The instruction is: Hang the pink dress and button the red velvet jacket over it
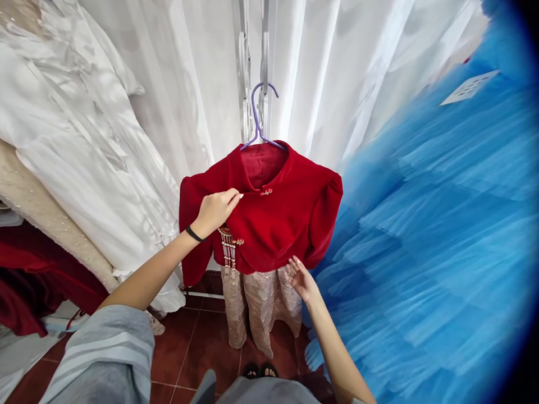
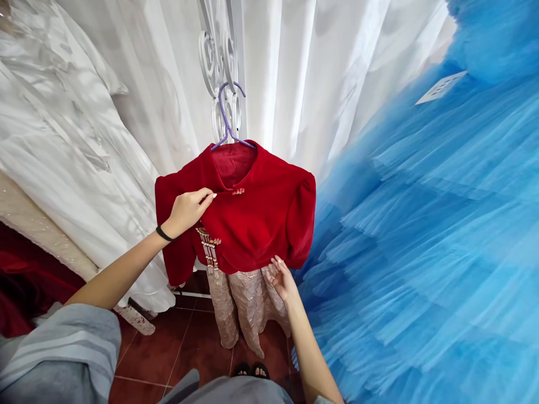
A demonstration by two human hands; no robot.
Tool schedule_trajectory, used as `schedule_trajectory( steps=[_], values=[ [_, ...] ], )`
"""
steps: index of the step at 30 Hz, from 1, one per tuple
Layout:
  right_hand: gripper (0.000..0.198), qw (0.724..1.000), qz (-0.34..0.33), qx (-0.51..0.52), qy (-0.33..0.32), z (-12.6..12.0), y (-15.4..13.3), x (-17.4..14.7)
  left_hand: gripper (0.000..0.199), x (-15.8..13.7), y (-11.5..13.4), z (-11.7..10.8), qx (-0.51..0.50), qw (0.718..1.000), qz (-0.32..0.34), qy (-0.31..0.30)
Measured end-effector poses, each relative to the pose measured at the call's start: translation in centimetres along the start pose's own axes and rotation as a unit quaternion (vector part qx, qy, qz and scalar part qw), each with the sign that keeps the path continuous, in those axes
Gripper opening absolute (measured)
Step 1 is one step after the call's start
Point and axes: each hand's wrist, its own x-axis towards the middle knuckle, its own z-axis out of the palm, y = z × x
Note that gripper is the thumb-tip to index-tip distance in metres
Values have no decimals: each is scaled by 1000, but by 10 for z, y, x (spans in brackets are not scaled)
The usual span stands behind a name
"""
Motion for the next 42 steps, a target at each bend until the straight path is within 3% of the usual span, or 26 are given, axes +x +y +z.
schedule_trajectory(
  steps=[3, 8, 13, 17, 20, 26, 34, 36, 38, 40, 42],
  values=[
    [14, 1000, 25, -15, 11, 8, 4, 13, 32, 0, 0, 2, 22, 1000, 14, 1],
    [21, 996, 8, 81, -39, 37, -8, 15, 32, -1, -5, 3, 16, 1000, 24, 9],
    [56, 988, -16, 150, -41, 17, -17, -3, 32, -1, -9, -2, -26, 1000, 14, 7],
    [33, 986, -50, 158, -34, -16, 3, 4, 34, 1, -8, -1, -28, 1000, 9, -1],
    [16, 990, -33, 136, 2, -26, 26, 15, 33, 4, -9, 3, 1, 1000, 9, -21],
    [10, 992, -35, 123, 0, -16, 37, 15, 33, 3, -17, 1, 20, 999, 25, 8],
    [19, 986, -89, 2, 138, -20, 22, 19, 38, -8, -14, 13, 81, 996, 31, -9],
    [32, 967, -145, -34, 205, -14, 8, 9, 39, -11, -15, 12, 59, 997, 46, 18],
    [43, 919, -269, -90, 273, 4, -16, -6, 39, -12, -20, 5, 39, 995, 67, 70],
    [42, 815, -450, -215, 295, 37, -49, -23, 39, -8, -26, -5, 29, 988, 58, 143],
    [38, 668, -605, -362, 239, 84, -88, -38, 41, 1, -33, -14, 25, 979, 18, 203]
  ],
)
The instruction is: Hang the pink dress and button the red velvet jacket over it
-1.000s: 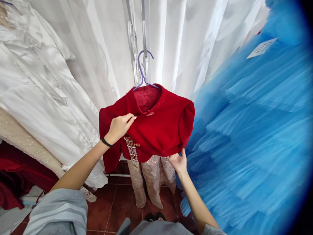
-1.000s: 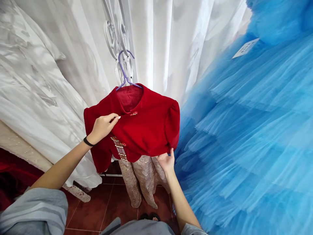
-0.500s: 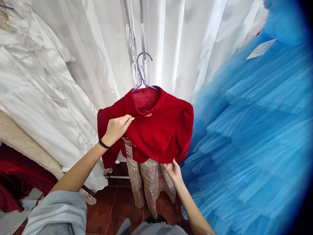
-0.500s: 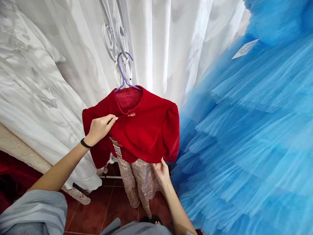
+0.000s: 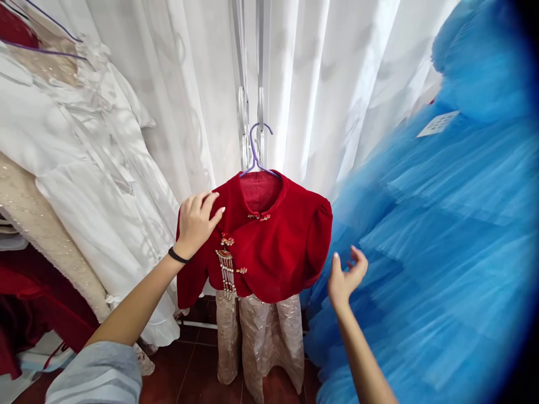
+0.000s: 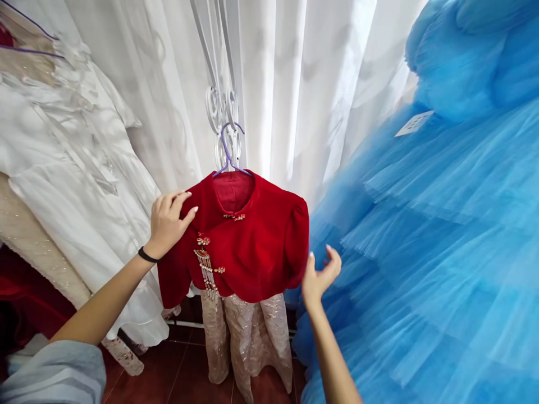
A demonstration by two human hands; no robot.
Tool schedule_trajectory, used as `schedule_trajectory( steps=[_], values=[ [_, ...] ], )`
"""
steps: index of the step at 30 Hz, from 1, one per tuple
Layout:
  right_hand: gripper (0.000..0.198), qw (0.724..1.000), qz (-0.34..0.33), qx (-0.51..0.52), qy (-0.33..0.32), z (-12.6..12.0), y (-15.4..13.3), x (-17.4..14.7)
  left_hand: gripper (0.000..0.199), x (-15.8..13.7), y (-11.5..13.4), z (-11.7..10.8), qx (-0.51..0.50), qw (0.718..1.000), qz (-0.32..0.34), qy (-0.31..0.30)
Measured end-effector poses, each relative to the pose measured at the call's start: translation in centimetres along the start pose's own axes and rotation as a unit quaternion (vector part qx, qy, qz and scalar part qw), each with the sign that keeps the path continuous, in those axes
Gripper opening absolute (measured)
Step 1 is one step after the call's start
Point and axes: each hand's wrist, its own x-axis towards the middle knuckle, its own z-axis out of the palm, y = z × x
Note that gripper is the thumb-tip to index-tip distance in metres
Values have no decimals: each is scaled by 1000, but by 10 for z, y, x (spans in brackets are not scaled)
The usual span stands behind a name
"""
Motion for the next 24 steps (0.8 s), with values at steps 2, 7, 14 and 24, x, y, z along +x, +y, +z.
schedule_trajectory(
  steps=[2, 7, 14, 24],
  values=[
    [39, 985, -161, -17, -55, 16, -45, 38, 45, 11, -7, -3, -1, 999, -43, 24],
    [57, 929, -323, -73, -168, 61, -109, 68, 58, 13, -4, -2, -17, 994, -106, 5],
    [119, 949, -206, -78, -225, 112, -101, 25, 113, -21, 51, 30, 33, 978, -203, -20],
    [41, 919, -222, -30, -325, 89, -125, 187, 43, 1, -48, -18, -27, 995, -70, -59]
  ],
)
